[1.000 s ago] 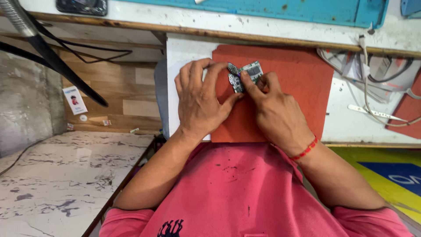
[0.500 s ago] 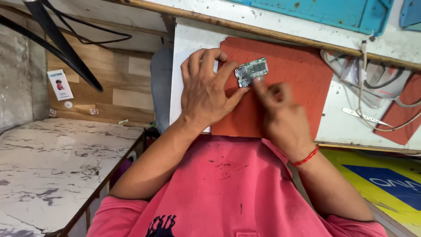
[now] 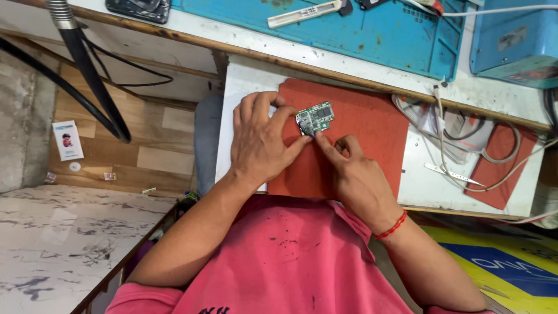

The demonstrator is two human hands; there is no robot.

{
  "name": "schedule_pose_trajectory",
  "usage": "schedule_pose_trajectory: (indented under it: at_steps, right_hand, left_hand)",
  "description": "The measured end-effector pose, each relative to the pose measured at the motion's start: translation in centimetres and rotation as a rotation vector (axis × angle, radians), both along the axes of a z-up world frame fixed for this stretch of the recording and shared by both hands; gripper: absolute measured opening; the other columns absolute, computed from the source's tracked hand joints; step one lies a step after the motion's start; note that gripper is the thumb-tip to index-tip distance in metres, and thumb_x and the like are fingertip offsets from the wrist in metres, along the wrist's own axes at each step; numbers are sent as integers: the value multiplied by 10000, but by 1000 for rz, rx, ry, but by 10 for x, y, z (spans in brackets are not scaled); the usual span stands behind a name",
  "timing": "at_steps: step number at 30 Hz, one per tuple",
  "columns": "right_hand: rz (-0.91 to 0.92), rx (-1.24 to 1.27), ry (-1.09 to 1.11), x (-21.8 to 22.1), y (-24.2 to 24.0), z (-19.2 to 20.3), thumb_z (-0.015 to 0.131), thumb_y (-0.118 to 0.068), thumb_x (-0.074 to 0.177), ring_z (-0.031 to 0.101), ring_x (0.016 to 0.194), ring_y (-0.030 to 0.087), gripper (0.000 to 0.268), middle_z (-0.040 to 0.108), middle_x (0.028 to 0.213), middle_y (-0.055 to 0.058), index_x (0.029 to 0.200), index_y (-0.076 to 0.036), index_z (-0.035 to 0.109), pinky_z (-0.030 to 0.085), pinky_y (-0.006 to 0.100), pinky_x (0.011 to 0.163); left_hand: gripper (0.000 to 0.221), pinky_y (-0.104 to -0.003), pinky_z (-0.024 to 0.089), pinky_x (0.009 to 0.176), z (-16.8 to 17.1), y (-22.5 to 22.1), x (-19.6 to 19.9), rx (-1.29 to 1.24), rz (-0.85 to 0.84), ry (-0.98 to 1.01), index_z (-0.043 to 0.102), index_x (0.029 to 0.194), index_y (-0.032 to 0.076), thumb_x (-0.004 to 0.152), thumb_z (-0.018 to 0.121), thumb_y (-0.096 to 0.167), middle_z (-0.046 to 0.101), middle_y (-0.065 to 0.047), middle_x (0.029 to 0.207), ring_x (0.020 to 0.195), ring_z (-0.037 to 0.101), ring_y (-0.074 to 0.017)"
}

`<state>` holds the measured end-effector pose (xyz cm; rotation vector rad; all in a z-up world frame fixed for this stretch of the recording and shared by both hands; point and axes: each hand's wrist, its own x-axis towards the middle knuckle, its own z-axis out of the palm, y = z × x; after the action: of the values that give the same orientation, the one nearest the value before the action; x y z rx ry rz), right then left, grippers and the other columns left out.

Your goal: The person cleans a small green circuit board with a toothbrush and then uses a hot air gun to apply heat to the board's components. The person holds the board steady with one hand while operating the tool with the other.

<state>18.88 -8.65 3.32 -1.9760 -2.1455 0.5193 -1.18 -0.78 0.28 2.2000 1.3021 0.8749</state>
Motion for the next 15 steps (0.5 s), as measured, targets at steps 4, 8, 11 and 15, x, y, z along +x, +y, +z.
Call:
schedule_pose_trajectory:
  at_steps: [4,8,11,15]
  right_hand:
    - [-4,2,-9,-9,7,-9,506,44,893,669,822,428,640,608,1150,207,1503,-145,551,554,516,696]
    - [-26,18,3,-9,-2,0,498,56,838,679,802,406,662,607,1117,191,1449,-180,593,567,503,704]
    - [-93,21,-6,3,0,0,520,32,892,662,806,427,609,603,1112,192,1464,-166,587,545,517,696]
    - [-33,60,41,-3,0,0,536,25,873,678,833,414,614,607,1097,174,1445,-189,596,561,503,710]
  left_hand:
    - [488,-498,352,1036,-3,-9,2,-17,4,-6,709,1079,116,705,918,347,545,-81,1219,1227,462,-319]
    - [569,-506,341,1025,1,-1,2,-20,3,-10,709,1137,91,680,919,359,541,-95,1220,1223,458,-332]
    - [526,-510,321,1054,-4,-1,0,28,-34,-6,725,1151,113,744,927,379,541,-68,1221,1234,455,-304]
    - [503,-502,317,1041,3,0,0,22,-52,-9,732,1109,119,702,917,349,541,-67,1213,1230,451,-301]
